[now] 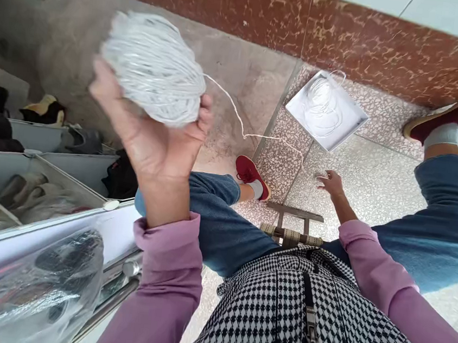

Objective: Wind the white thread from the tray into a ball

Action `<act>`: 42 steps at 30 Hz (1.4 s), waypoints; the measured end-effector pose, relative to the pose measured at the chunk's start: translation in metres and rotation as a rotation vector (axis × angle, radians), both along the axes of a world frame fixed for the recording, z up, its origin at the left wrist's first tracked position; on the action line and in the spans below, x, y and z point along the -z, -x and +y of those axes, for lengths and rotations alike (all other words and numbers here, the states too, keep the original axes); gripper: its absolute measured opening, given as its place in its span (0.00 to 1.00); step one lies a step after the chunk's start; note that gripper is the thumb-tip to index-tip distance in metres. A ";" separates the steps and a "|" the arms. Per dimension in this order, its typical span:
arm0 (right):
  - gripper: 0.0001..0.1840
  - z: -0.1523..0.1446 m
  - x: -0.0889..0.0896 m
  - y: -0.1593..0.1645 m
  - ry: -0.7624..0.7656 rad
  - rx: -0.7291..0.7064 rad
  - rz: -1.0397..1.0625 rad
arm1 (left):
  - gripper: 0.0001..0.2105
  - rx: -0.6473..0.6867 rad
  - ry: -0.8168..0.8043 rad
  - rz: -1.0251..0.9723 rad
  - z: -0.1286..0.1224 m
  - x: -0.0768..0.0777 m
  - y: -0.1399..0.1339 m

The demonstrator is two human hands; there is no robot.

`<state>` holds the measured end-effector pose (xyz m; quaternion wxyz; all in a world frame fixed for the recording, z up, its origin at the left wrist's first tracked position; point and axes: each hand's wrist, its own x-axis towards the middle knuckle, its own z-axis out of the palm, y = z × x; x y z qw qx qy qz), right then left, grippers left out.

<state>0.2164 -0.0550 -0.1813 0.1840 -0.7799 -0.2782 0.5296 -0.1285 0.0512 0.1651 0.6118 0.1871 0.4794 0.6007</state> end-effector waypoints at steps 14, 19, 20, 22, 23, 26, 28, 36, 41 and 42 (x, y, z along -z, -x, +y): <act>0.21 0.002 -0.058 -0.009 -0.179 0.349 0.278 | 0.21 0.106 -0.051 0.107 0.023 0.077 -0.003; 0.21 -0.002 -0.061 -0.011 -0.184 0.376 0.305 | 0.20 0.092 -0.070 0.069 0.025 0.087 -0.008; 0.20 -0.003 -0.061 -0.012 -0.163 0.383 0.301 | 0.20 0.091 -0.062 0.053 0.025 0.089 -0.007; 0.18 -0.005 -0.059 -0.011 -0.114 0.388 0.292 | 0.18 0.090 -0.022 0.018 0.024 0.093 -0.007; 0.16 -0.006 -0.058 -0.011 -0.092 0.385 0.288 | 0.17 0.087 -0.001 0.003 0.023 0.095 -0.007; 0.12 -0.007 -0.056 -0.007 -0.049 0.357 0.281 | 0.17 0.080 0.033 -0.009 0.022 0.099 -0.007; 0.13 -0.004 -0.057 -0.005 -0.047 0.333 0.274 | 0.16 0.087 0.051 -0.001 0.020 0.100 -0.009; 0.28 0.042 -0.066 -0.025 -0.282 0.266 0.201 | 0.17 0.176 0.008 -0.009 0.015 0.097 -0.022; 0.15 0.016 -0.051 -0.019 -0.214 0.050 0.097 | 0.16 0.216 0.050 0.004 0.013 0.102 -0.035; 0.13 0.005 -0.047 -0.014 -0.170 -0.027 0.082 | 0.16 0.225 0.054 0.004 0.012 0.103 -0.038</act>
